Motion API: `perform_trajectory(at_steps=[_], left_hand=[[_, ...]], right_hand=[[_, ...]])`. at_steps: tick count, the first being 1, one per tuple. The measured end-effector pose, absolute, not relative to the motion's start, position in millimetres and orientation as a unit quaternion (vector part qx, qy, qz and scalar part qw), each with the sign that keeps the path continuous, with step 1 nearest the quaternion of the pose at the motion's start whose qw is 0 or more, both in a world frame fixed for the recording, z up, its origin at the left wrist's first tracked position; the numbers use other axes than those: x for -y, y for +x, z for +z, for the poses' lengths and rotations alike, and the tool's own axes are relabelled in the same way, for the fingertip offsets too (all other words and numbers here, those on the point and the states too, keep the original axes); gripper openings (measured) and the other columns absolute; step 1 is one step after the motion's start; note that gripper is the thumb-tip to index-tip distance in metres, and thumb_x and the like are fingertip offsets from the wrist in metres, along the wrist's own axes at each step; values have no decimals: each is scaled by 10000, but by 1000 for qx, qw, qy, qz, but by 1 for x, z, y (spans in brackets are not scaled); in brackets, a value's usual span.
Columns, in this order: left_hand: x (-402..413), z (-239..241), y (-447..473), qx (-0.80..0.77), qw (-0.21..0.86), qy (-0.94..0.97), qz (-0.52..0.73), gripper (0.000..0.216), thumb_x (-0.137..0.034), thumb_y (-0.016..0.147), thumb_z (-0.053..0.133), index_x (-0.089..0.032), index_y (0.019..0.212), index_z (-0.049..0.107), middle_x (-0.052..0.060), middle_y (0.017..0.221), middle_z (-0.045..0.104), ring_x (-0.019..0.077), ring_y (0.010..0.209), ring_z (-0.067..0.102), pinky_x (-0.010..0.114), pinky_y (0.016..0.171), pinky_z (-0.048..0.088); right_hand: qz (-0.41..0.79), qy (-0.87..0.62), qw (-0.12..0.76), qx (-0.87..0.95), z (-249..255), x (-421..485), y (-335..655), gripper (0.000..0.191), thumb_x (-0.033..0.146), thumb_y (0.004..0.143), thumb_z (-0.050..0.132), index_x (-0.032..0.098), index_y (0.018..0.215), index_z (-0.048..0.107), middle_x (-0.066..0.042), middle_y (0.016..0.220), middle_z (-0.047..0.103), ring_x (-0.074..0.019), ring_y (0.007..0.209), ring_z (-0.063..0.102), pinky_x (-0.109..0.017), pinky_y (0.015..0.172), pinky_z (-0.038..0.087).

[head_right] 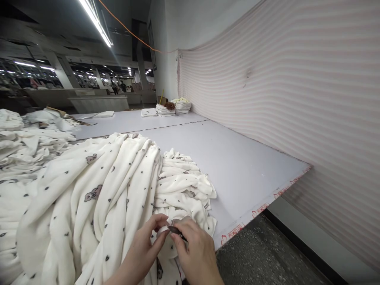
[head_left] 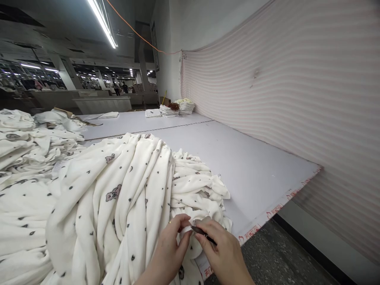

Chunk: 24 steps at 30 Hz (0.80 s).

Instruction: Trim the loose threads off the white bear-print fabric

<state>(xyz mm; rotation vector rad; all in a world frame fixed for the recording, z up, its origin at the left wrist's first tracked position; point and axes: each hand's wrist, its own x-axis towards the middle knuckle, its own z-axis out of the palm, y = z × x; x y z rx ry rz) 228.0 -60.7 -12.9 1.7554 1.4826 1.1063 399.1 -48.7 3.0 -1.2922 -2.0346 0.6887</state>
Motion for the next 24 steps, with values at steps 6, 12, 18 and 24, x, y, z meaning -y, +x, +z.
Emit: perform_trajectory(at_steps=[6, 12, 18, 24], left_hand=[[58, -14, 226, -562, 266, 682, 384, 216, -215, 871, 463, -231, 1085, 485, 40, 882, 665, 202, 809, 610, 319, 734, 502], [58, -11, 224, -557, 254, 696, 374, 188, -211, 878, 457, -230, 1059, 505, 59, 926, 672, 213, 856, 643, 332, 750, 516], [58, -18, 225, -532, 204, 729, 380, 208, -180, 895, 453, -246, 1089, 487, 43, 950, 663, 203, 884, 636, 329, 763, 514], [57, -25, 227, -511, 159, 751, 387, 330, -128, 891, 441, -261, 1192, 447, 40, 933, 661, 202, 855, 637, 318, 756, 506]], right_hand=[[259, -509, 270, 775, 10, 48, 404, 204, 337, 903, 514, 309, 1014, 682, 5, 984, 705, -191, 880, 669, -230, 656, 500], [235, -515, 260, 782, 12, 49, 408, 212, 349, 893, 525, 329, 1031, 686, 18, 972, 715, -190, 838, 680, -228, 621, 494], [202, -525, 237, 792, 13, 50, 407, 228, 348, 899, 506, 338, 1057, 671, 17, 988, 711, -200, 847, 680, -238, 596, 482], [183, -531, 239, 792, 13, 50, 405, 221, 329, 891, 511, 336, 1033, 681, 22, 961, 724, -202, 816, 687, -240, 590, 477]])
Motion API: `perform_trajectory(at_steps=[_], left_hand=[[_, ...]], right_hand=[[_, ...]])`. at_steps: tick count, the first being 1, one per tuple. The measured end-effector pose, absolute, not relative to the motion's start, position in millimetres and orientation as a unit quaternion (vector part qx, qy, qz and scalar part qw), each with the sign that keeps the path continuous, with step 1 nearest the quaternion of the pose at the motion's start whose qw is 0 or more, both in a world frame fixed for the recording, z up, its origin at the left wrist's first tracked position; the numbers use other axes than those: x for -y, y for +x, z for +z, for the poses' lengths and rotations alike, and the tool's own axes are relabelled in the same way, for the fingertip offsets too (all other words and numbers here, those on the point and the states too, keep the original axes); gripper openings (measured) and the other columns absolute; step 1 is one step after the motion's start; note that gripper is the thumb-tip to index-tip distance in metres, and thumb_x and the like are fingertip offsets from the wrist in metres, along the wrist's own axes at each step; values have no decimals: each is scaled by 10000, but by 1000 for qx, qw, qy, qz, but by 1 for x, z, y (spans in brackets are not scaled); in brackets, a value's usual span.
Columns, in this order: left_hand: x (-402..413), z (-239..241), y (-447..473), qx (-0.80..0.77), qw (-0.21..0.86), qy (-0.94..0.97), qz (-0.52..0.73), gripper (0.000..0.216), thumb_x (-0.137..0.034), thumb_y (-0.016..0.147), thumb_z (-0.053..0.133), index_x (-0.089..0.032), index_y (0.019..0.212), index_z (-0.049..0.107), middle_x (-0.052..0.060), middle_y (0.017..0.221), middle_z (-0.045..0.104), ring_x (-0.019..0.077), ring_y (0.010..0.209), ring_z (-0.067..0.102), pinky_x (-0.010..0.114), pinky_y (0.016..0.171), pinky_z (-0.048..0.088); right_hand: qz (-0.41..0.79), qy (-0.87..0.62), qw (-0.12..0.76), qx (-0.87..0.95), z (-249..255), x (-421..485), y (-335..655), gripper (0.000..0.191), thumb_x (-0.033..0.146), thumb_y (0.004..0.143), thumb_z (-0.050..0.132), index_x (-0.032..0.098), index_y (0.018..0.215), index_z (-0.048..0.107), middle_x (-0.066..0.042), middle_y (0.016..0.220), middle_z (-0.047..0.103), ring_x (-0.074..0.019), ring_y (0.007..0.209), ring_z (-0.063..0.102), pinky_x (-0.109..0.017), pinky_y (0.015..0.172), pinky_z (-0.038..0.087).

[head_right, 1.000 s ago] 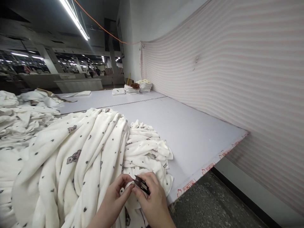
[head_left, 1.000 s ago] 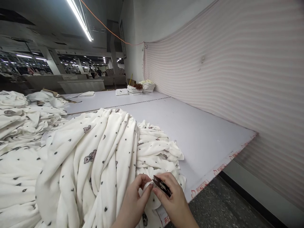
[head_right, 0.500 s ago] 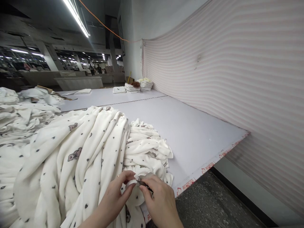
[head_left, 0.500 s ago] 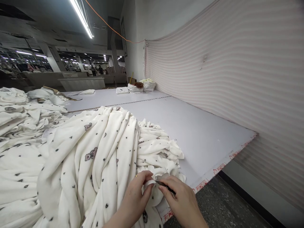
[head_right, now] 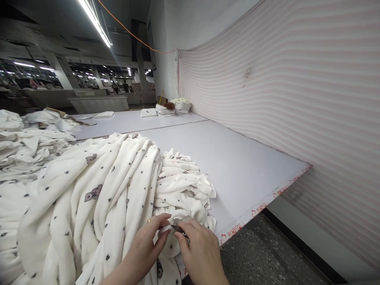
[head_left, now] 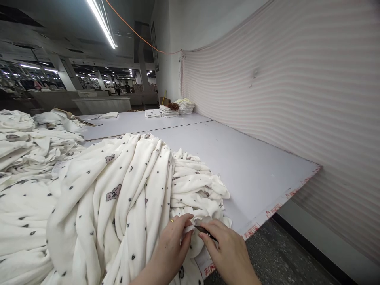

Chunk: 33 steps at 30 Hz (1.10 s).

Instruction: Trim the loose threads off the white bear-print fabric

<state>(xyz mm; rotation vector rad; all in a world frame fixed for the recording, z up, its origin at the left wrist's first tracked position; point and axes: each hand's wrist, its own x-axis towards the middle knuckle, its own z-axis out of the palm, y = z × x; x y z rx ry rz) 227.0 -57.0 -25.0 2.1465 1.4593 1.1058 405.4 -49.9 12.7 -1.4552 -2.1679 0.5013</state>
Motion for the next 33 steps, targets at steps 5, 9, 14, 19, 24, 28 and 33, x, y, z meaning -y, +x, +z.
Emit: perform_trajectory(at_steps=[5, 9, 14, 19, 24, 28, 33], left_hand=[[58, -23, 230, -516, 197, 732, 399, 355, -134, 873, 455, -260, 1205, 451, 28, 899, 656, 192, 828, 619, 311, 765, 487], [54, -15, 232, -545, 322, 650, 421, 243, -218, 849, 532, -236, 1091, 526, 1, 786, 649, 178, 735, 586, 294, 715, 459], [48, -4, 227, -477, 614, 431, 457, 285, -357, 794, 666, -203, 998, 541, 3, 767, 676, 166, 776, 608, 276, 755, 437], [49, -1, 217, -465, 637, 439, 431, 256, -358, 802, 676, -195, 983, 597, 6, 828, 658, 169, 875, 561, 266, 804, 389], [51, -6, 219, -505, 617, 412, 440, 248, -362, 802, 660, -190, 972, 605, -38, 732, 579, 125, 724, 491, 230, 701, 367], [50, -6, 221, -515, 611, 405, 444, 253, -352, 812, 641, -185, 993, 584, -44, 708, 569, 124, 725, 489, 232, 723, 366], [48, -10, 220, -508, 544, 505, 437, 242, -376, 850, 578, -185, 999, 590, -11, 733, 580, 162, 747, 523, 257, 703, 396]], right_hand=[[194, -537, 236, 786, 11, 50, 408, 210, 328, 888, 518, 338, 1016, 684, 28, 976, 722, -210, 819, 688, -256, 606, 482], [239, -549, 298, 744, 4, 49, 405, 190, 350, 894, 521, 300, 1003, 669, -4, 979, 699, -219, 883, 664, -271, 695, 498], [350, -474, 424, 687, -14, 43, 388, 136, 279, 842, 615, 232, 970, 624, -37, 944, 607, -194, 887, 621, -254, 759, 500], [369, -425, 446, 696, -29, 28, 377, 112, 256, 888, 570, 212, 839, 660, -21, 835, 590, -172, 806, 601, -247, 724, 459], [385, -456, 453, 663, -36, 27, 377, 295, 343, 959, 437, 198, 730, 552, 9, 695, 556, -155, 681, 552, -234, 630, 430], [380, -457, 451, 666, -34, 38, 380, 178, 350, 934, 494, 203, 926, 595, -21, 861, 632, -179, 820, 600, -244, 723, 462], [364, -447, 420, 701, -31, 40, 378, 107, 264, 891, 568, 219, 951, 644, -31, 929, 668, -196, 894, 615, -266, 790, 454]])
